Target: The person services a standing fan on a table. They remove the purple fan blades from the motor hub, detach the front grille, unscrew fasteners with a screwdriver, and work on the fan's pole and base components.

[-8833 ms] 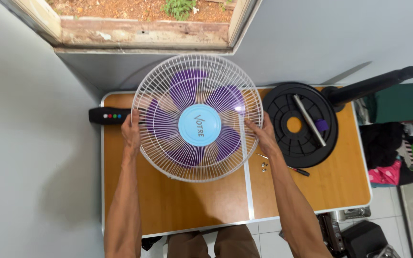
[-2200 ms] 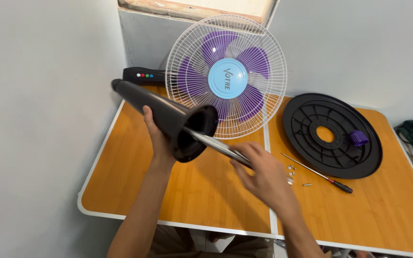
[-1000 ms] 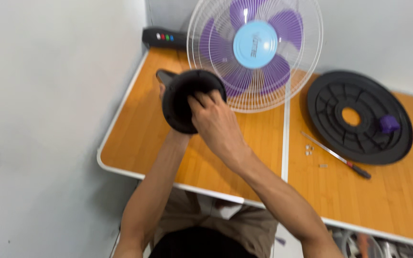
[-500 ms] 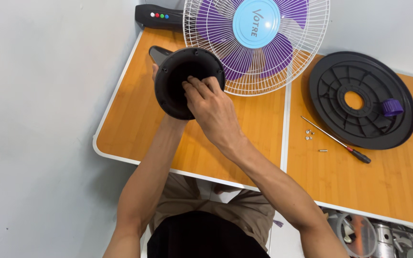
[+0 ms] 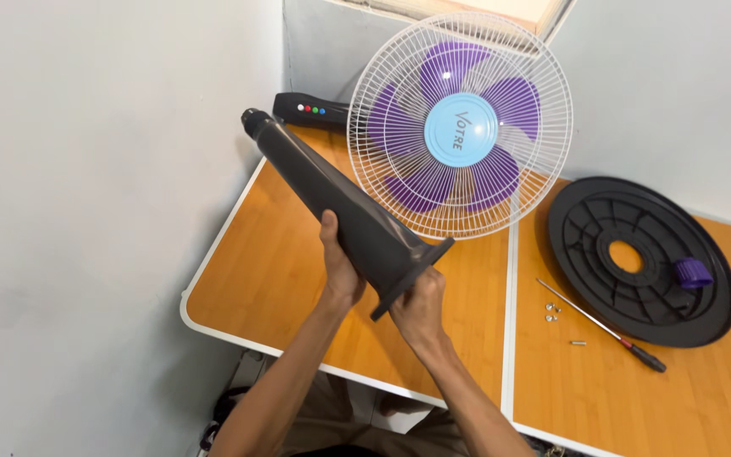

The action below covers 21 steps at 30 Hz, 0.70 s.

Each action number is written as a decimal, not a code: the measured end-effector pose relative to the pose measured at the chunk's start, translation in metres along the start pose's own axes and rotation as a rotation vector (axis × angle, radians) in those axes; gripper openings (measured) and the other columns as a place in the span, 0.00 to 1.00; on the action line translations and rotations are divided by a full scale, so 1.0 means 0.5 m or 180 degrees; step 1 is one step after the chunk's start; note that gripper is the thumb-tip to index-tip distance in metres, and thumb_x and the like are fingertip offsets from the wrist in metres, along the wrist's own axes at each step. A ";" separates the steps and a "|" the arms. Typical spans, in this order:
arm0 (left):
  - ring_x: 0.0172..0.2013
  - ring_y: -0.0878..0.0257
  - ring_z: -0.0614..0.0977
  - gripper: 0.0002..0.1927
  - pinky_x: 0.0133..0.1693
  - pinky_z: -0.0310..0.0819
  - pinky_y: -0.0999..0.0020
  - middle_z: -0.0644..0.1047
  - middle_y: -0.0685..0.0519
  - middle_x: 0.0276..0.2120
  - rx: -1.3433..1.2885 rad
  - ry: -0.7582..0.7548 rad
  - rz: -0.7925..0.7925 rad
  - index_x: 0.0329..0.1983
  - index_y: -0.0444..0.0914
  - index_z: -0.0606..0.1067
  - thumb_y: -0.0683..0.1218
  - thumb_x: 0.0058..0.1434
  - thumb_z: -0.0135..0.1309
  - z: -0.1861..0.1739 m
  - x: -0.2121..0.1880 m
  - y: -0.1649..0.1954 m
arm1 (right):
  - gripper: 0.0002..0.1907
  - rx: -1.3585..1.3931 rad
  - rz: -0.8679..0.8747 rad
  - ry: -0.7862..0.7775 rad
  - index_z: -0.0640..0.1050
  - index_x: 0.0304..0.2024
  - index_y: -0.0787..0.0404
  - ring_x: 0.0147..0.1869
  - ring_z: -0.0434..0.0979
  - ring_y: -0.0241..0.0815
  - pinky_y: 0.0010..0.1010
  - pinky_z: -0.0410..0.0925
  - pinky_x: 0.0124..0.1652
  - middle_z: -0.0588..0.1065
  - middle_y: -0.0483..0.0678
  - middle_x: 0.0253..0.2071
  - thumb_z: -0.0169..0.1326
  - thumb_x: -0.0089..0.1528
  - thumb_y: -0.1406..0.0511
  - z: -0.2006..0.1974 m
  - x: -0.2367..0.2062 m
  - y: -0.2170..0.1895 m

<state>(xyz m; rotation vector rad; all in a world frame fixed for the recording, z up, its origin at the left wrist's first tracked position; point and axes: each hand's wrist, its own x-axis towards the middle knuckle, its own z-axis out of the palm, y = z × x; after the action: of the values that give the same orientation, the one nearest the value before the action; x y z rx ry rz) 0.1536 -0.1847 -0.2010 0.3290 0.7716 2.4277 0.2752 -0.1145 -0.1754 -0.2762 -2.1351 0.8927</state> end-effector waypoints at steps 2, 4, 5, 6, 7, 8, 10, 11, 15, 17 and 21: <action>0.51 0.58 0.79 0.42 0.55 0.73 0.62 0.77 0.47 0.48 -0.0067 -0.0013 0.0047 0.56 0.34 0.71 0.75 0.62 0.44 0.005 -0.003 -0.011 | 0.10 0.0143 -0.0337 0.0079 0.78 0.39 0.70 0.38 0.83 0.54 0.38 0.73 0.38 0.79 0.57 0.34 0.61 0.54 0.75 0.000 -0.015 0.021; 0.51 0.59 0.77 0.40 0.57 0.71 0.62 0.76 0.48 0.48 0.0008 -0.0093 0.0345 0.58 0.33 0.69 0.72 0.63 0.49 0.012 -0.007 -0.025 | 0.18 0.0432 -0.0266 0.0197 0.77 0.47 0.69 0.43 0.82 0.50 0.35 0.74 0.43 0.80 0.55 0.41 0.61 0.54 0.75 0.005 -0.035 0.043; 0.51 0.59 0.77 0.40 0.57 0.71 0.62 0.75 0.49 0.49 0.0043 -0.0116 0.0491 0.59 0.33 0.68 0.71 0.63 0.51 0.015 -0.012 -0.030 | 0.22 0.0640 -0.0025 0.0262 0.75 0.51 0.69 0.45 0.81 0.48 0.34 0.74 0.44 0.79 0.53 0.44 0.60 0.53 0.75 0.003 -0.047 0.056; 0.51 0.60 0.76 0.41 0.57 0.71 0.62 0.74 0.49 0.49 0.0250 -0.0124 0.0623 0.61 0.33 0.67 0.72 0.63 0.51 0.017 -0.019 -0.032 | 0.26 0.0846 0.0227 0.0313 0.73 0.54 0.68 0.48 0.79 0.45 0.33 0.74 0.46 0.78 0.52 0.47 0.59 0.53 0.74 0.001 -0.061 0.069; 0.51 0.60 0.76 0.42 0.56 0.71 0.61 0.73 0.50 0.50 0.0459 -0.0146 0.0734 0.62 0.33 0.66 0.72 0.64 0.51 0.021 -0.028 -0.033 | 0.27 0.0802 0.0338 0.0297 0.72 0.56 0.67 0.49 0.78 0.44 0.33 0.73 0.46 0.77 0.51 0.48 0.61 0.53 0.73 0.001 -0.076 0.082; 0.51 0.61 0.75 0.43 0.56 0.71 0.61 0.73 0.50 0.50 0.0665 -0.0186 0.0839 0.64 0.32 0.65 0.72 0.64 0.51 0.027 -0.036 -0.031 | 0.29 0.0749 0.0446 0.0297 0.71 0.57 0.67 0.50 0.77 0.43 0.33 0.73 0.47 0.76 0.50 0.50 0.62 0.53 0.72 -0.001 -0.087 0.094; 0.52 0.61 0.75 0.42 0.56 0.72 0.62 0.73 0.50 0.51 0.1386 -0.0265 0.1051 0.64 0.32 0.65 0.70 0.65 0.52 0.046 -0.047 -0.016 | 0.29 0.0785 0.0610 0.0166 0.71 0.58 0.66 0.53 0.77 0.43 0.34 0.72 0.50 0.76 0.49 0.52 0.63 0.54 0.71 -0.013 -0.096 0.119; 0.53 0.61 0.76 0.41 0.57 0.72 0.63 0.73 0.50 0.51 0.1746 -0.0300 0.1150 0.65 0.32 0.65 0.69 0.66 0.52 0.056 -0.054 -0.004 | 0.29 0.0867 0.0648 0.0048 0.72 0.58 0.66 0.53 0.77 0.43 0.34 0.72 0.50 0.76 0.50 0.51 0.63 0.54 0.71 -0.022 -0.098 0.128; 0.52 0.62 0.77 0.34 0.53 0.75 0.68 0.75 0.49 0.52 0.1453 -0.0716 0.0872 0.68 0.35 0.61 0.58 0.68 0.55 0.114 -0.015 0.085 | 0.27 0.0877 0.0576 -0.0146 0.72 0.57 0.66 0.53 0.78 0.44 0.34 0.72 0.50 0.76 0.50 0.51 0.62 0.55 0.71 -0.038 -0.113 0.134; 0.46 0.62 0.83 0.26 0.42 0.81 0.69 0.79 0.49 0.47 0.1062 -0.0493 0.0824 0.63 0.35 0.64 0.54 0.69 0.53 0.145 0.032 0.137 | 0.26 0.0825 0.0522 -0.0225 0.72 0.56 0.66 0.52 0.78 0.44 0.34 0.73 0.50 0.76 0.51 0.51 0.62 0.55 0.71 -0.031 -0.132 0.123; 0.28 0.60 0.84 0.21 0.28 0.80 0.68 0.79 0.48 0.34 0.0963 -0.0491 0.0711 0.57 0.35 0.70 0.50 0.66 0.59 0.203 0.090 0.192 | 0.24 0.0696 0.0445 -0.0322 0.73 0.55 0.66 0.52 0.78 0.45 0.35 0.73 0.49 0.77 0.51 0.50 0.61 0.56 0.72 -0.002 -0.166 0.103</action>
<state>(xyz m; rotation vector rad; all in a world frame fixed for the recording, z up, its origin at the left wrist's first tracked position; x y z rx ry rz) 0.1139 -0.1774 -0.0599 0.7465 1.0828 2.4490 0.3261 -0.1147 -0.2585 -0.2758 -2.1065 1.2345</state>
